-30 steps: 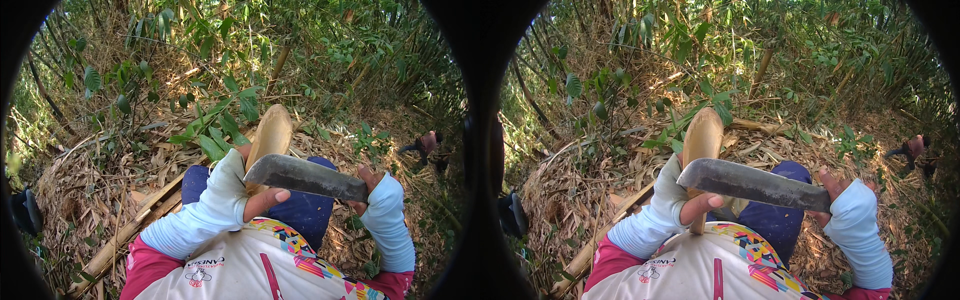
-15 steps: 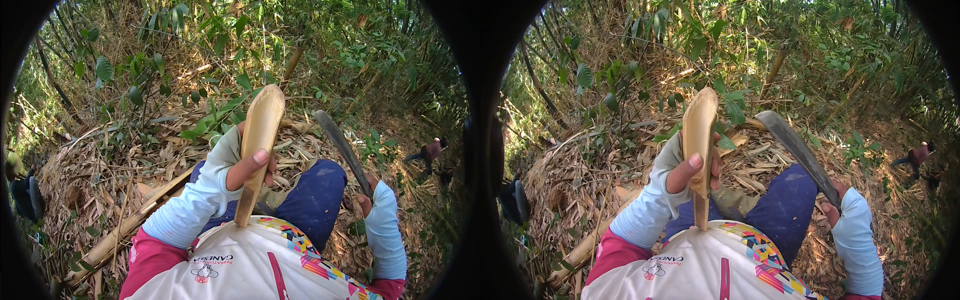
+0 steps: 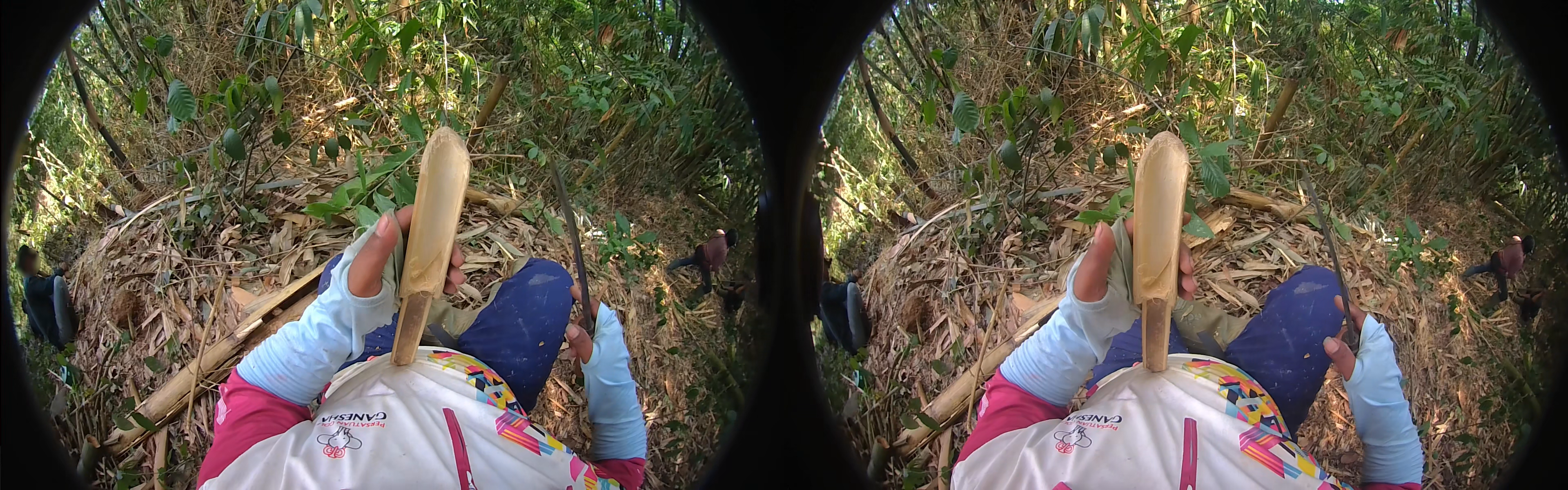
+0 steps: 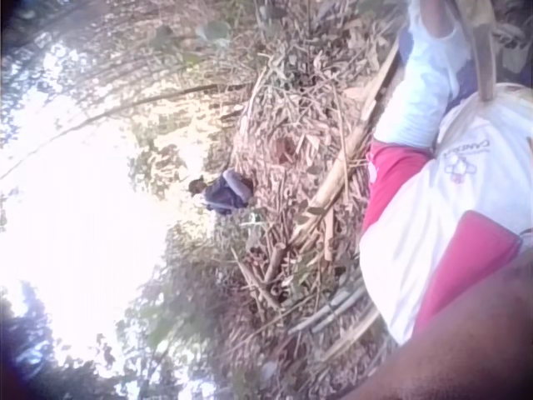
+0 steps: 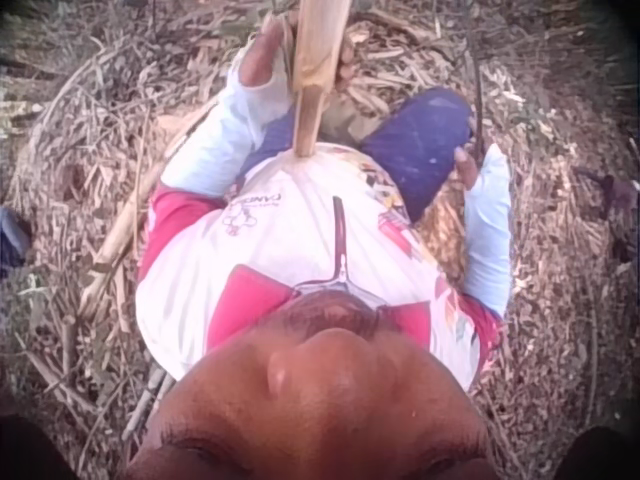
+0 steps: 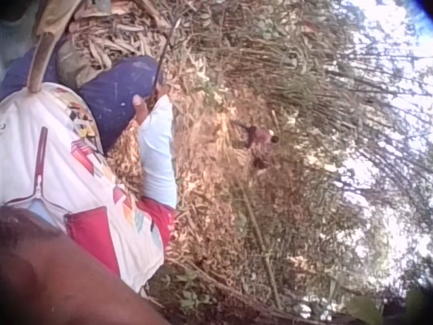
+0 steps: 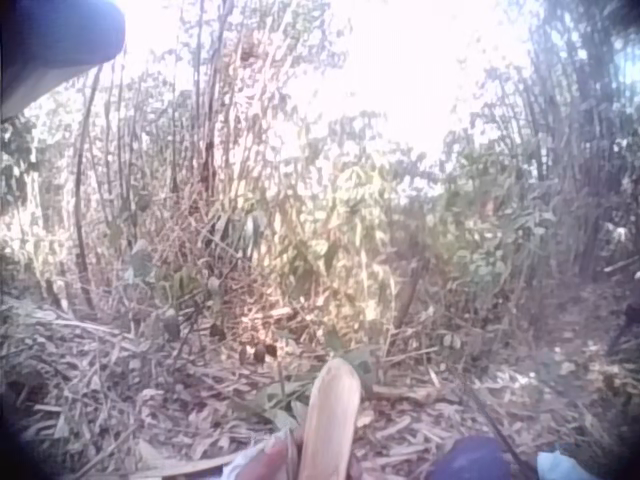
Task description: The person sits on the ground in a forest and uses a machete to carve a piece of bamboo. They repeatedly shave the surface and hollow out the interior of the bamboo segment, holding it with their left hand and striking with the machete in their right hand.
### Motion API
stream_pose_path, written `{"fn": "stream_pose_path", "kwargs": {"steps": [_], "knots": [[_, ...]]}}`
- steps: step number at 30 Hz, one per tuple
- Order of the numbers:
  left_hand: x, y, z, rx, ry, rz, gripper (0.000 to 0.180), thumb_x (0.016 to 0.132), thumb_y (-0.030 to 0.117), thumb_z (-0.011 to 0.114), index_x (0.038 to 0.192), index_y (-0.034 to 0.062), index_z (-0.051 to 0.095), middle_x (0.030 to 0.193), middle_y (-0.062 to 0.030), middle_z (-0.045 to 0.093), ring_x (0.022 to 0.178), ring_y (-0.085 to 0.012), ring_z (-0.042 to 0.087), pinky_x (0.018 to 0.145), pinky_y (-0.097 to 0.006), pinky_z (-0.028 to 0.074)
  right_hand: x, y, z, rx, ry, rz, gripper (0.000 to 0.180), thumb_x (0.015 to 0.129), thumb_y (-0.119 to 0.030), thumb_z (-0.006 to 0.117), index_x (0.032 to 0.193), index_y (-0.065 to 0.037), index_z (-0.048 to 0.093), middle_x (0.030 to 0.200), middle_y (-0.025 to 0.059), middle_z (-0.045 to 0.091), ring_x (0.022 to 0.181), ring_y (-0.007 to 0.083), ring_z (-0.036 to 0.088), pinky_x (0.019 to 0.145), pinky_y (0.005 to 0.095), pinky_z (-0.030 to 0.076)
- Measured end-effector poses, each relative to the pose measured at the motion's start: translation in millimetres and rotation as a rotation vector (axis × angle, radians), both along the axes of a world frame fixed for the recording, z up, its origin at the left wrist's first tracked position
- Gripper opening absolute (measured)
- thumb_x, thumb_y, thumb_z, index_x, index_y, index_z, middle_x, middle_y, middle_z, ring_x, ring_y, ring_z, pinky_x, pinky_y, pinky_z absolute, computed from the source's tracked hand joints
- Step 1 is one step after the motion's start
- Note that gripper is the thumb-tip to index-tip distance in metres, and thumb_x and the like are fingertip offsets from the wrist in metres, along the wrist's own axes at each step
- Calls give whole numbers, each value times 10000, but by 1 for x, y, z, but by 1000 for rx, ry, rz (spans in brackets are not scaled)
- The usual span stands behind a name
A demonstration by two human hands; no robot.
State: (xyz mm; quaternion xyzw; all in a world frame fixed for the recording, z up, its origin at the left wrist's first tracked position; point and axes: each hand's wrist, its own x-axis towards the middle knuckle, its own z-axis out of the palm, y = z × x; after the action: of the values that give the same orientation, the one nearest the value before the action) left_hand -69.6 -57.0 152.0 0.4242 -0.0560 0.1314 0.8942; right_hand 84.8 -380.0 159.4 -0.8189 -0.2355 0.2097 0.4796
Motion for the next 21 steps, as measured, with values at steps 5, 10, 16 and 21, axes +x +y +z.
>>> {"fn": "stream_pose_path", "kwargs": {"steps": [5,10,16,21], "knots": [[-10,-10,-24,-30,74,-67,692,957,540,498,1401,21,383,1116,-201,601,947,-294,665,833,-431,561,-6,9,1,61,109,4,804,797,-271,817,1446,-8,421,757,-19,549,600,62,524,525,217,440],[-9,-19,-34,152,219,-44,648,911,229,633,1463,73,331,1145,-158,606,934,-254,659,827,-400,560,-9,34,3,183,184,-10,833,801,-155,787,1491,-17,342,747,-15,543,604,74,544,548,235,483],[19,16,-9,718,769,416,365,921,232,664,1243,94,561,925,-61,599,737,-105,559,615,-255,444,-8,59,9,276,204,32,854,809,-168,790,1477,-12,280,801,11,545,630,87,544,541,244,477],[23,73,-20,696,885,543,260,927,227,689,1117,60,630,774,-23,619,605,-73,535,509,-246,411,-6,74,3,280,164,64,830,824,-123,758,1485,-14,267,802,18,530,627,94,540,537,248,478]]}}
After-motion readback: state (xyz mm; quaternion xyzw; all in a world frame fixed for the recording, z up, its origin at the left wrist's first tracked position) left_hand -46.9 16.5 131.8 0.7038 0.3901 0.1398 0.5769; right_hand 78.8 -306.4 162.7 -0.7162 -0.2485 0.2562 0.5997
